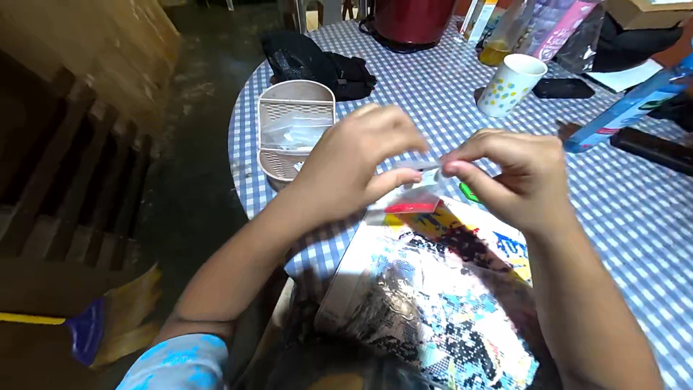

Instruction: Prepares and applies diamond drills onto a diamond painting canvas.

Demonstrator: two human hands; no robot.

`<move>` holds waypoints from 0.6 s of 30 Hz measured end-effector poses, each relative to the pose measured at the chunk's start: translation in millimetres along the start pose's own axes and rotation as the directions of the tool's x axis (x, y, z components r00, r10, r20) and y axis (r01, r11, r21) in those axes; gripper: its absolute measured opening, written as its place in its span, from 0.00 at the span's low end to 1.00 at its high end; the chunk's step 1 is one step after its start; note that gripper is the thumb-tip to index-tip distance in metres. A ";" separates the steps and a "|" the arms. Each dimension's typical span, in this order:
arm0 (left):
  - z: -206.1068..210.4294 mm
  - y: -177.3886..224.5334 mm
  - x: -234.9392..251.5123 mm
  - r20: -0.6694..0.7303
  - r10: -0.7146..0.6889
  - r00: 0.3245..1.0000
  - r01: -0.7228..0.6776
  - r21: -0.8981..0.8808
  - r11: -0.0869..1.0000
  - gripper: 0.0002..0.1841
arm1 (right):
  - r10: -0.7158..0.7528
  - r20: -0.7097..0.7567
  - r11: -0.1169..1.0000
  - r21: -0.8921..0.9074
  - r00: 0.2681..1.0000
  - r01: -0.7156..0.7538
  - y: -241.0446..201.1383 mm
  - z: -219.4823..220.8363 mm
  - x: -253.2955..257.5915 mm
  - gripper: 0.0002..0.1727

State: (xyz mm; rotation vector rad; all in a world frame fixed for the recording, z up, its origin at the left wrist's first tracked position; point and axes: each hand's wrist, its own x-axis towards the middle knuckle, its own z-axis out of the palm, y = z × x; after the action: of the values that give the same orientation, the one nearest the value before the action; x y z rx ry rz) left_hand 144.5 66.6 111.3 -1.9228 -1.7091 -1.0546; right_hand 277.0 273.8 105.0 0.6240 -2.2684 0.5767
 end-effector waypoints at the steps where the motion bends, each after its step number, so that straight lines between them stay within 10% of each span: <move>1: -0.1 -0.4 -4.4 0.011 0.012 1.000 -0.012 0.045 0.999 0.09 | -0.016 0.003 1.000 0.006 1.000 0.016 -2.0 6.6 1.3 0.13; 9: -61.8 -36.6 -31.9 0.055 -0.048 0.997 0.031 0.275 0.961 0.14 | 0.173 0.175 0.979 0.080 0.969 -0.189 4.6 1.5 12.4 0.27; 18: -83.7 -92.1 -87.2 0.087 -0.210 0.974 0.203 0.080 0.976 0.15 | 0.308 0.255 0.943 0.044 0.917 -0.329 9.5 -18.0 8.3 0.32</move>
State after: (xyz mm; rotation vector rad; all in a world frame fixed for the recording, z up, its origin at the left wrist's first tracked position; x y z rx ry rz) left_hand 32.9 -32.9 84.1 -1.8080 -2.0077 -0.9713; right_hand 275.3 289.1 120.6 0.3810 -2.6147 0.7963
